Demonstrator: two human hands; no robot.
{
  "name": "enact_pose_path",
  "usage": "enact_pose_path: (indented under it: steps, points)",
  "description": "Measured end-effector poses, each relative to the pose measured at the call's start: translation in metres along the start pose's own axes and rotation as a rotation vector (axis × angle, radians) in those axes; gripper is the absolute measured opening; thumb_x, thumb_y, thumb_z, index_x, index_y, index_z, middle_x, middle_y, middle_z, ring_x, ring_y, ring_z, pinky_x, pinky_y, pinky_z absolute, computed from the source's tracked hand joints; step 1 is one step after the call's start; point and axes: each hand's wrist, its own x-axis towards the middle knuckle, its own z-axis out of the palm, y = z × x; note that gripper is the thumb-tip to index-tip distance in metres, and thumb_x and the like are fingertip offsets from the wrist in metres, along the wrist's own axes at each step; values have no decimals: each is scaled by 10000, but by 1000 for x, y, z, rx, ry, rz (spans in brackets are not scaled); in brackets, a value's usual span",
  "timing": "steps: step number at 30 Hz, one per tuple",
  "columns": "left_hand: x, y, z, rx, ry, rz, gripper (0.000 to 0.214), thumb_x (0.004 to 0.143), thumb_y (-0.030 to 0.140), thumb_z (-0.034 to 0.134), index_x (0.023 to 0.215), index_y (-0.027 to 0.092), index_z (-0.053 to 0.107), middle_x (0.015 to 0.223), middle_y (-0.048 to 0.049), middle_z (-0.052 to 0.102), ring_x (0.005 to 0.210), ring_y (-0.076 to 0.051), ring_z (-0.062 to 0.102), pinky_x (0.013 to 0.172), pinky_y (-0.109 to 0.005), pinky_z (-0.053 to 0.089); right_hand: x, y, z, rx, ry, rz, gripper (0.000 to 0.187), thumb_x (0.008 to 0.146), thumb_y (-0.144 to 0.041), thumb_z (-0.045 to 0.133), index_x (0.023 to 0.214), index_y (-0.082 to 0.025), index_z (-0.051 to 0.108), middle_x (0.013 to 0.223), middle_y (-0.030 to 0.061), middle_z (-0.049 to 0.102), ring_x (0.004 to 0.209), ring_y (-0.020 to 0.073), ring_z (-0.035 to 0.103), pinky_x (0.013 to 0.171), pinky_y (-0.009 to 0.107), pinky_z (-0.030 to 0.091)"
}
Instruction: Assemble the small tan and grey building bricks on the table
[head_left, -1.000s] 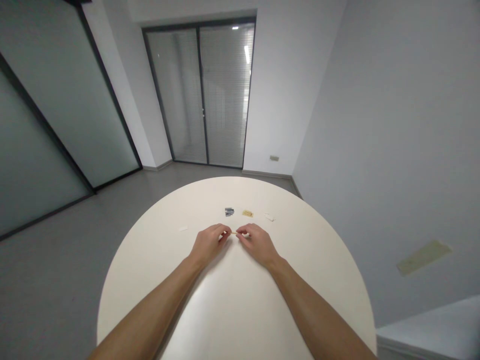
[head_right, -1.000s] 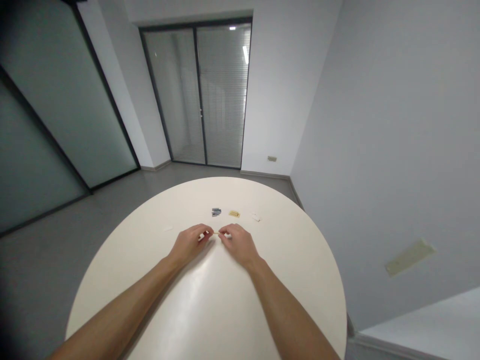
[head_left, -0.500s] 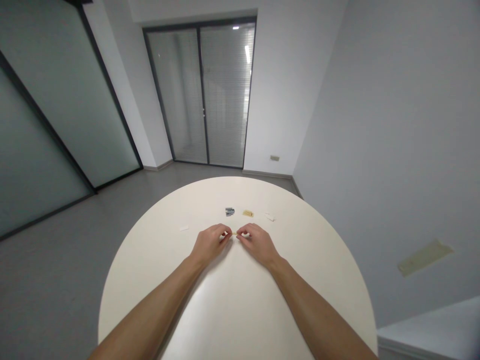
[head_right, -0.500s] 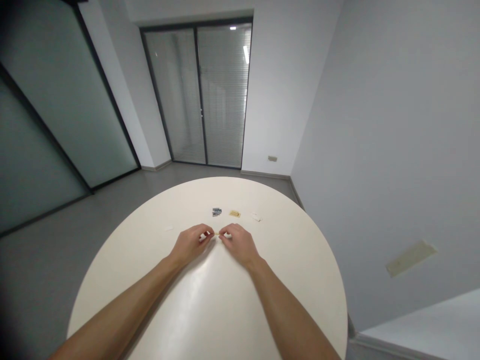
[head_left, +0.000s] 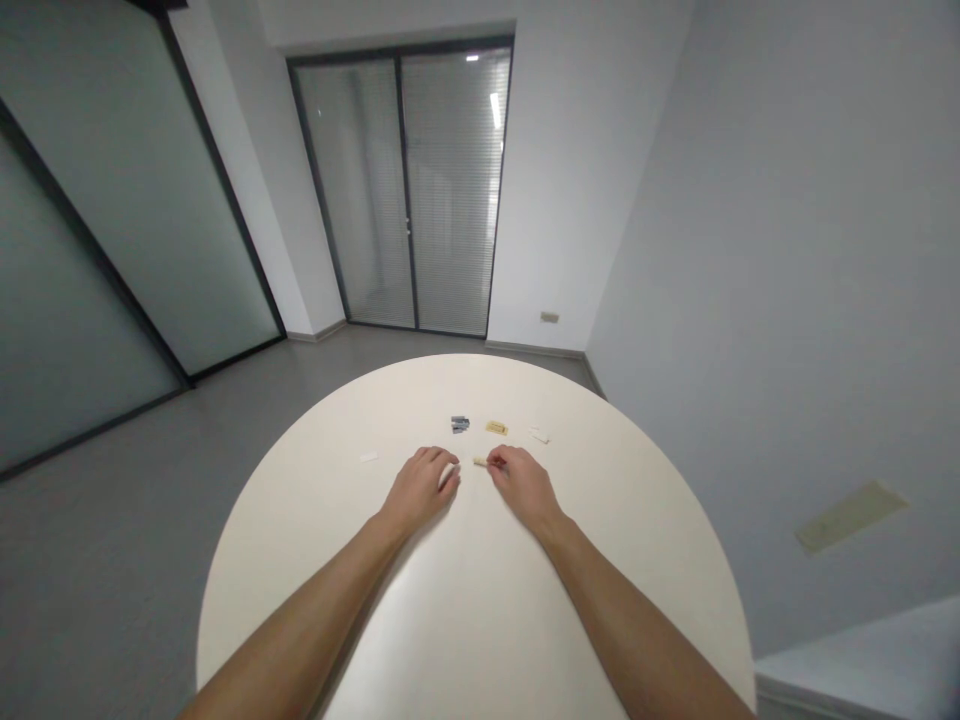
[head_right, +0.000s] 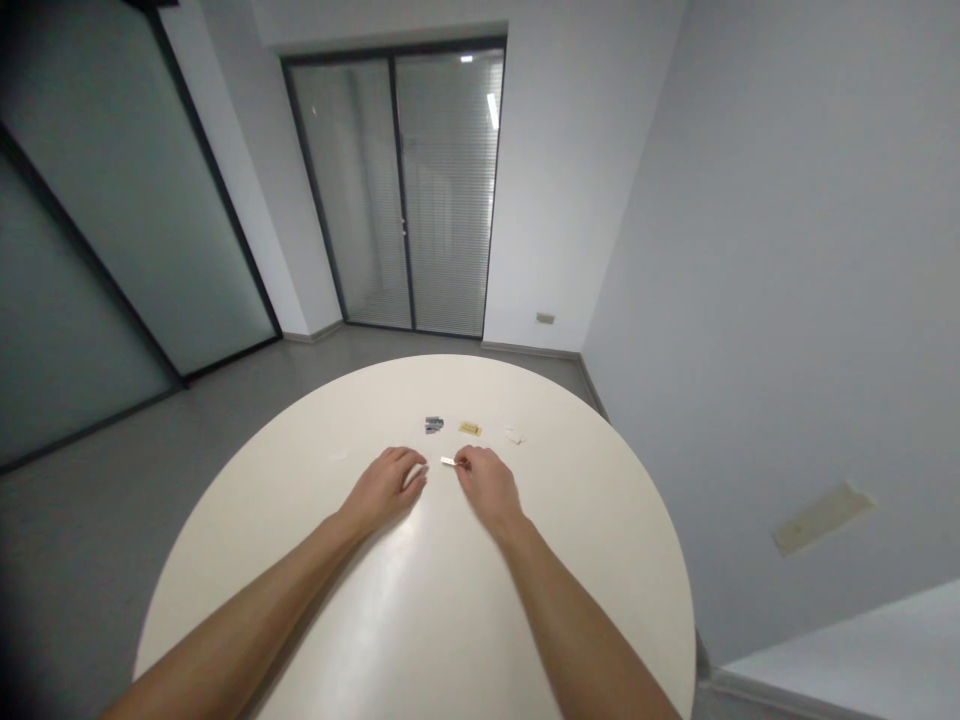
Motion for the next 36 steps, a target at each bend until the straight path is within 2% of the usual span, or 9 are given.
enact_pose_path:
  steps: [3,9,18,26,32,36]
  points:
    - [0,-4,4,-7,-1,28,159,891,221,545,1010,217,650,1109,-75,641,1064,-227,570,949,-368,459,0,3,0,-70,5,34,123,906,-215,549,911,-240,669,893,22,687,892,187,598,771,280,426]
    - [-2,-6,5,1,1,22,168,895,234,543,1031,224,641,1134,-74,624,1079,-235,558,959,-380,459,1,4,2,-137,-3,-13,150,929,-225,535,949,-223,683,984,29,700,977,191,578,853,280,421]
    - [-1,-3,3,7,-26,4,185,900,229,534,1052,220,640,1148,-75,622,1087,-232,550,968,-382,452,3,7,5,-194,-16,-44,263,950,-184,477,1100,-217,691,1120,86,646,1041,220,556,932,322,429]
    - [-1,-1,1,3,-29,7,183,904,226,528,1048,220,641,1140,-78,625,1085,-232,554,961,-378,452,4,7,3,-200,-65,-62,329,959,-217,455,1234,-222,635,1261,89,632,1131,262,531,967,388,409]
    - [-2,-2,1,20,-35,6,182,900,216,529,1045,221,639,1140,-74,628,1081,-234,553,954,-379,451,4,9,5,-216,-32,-60,404,952,-254,478,1347,-191,535,1372,106,554,1210,273,489,1021,401,388]
    - [-2,-2,1,22,-33,7,178,904,220,524,1042,216,636,1142,-75,626,1083,-235,552,957,-379,449,3,7,3,-204,-26,-81,353,944,-229,484,1280,-177,579,1303,116,579,1167,251,505,1007,382,406]
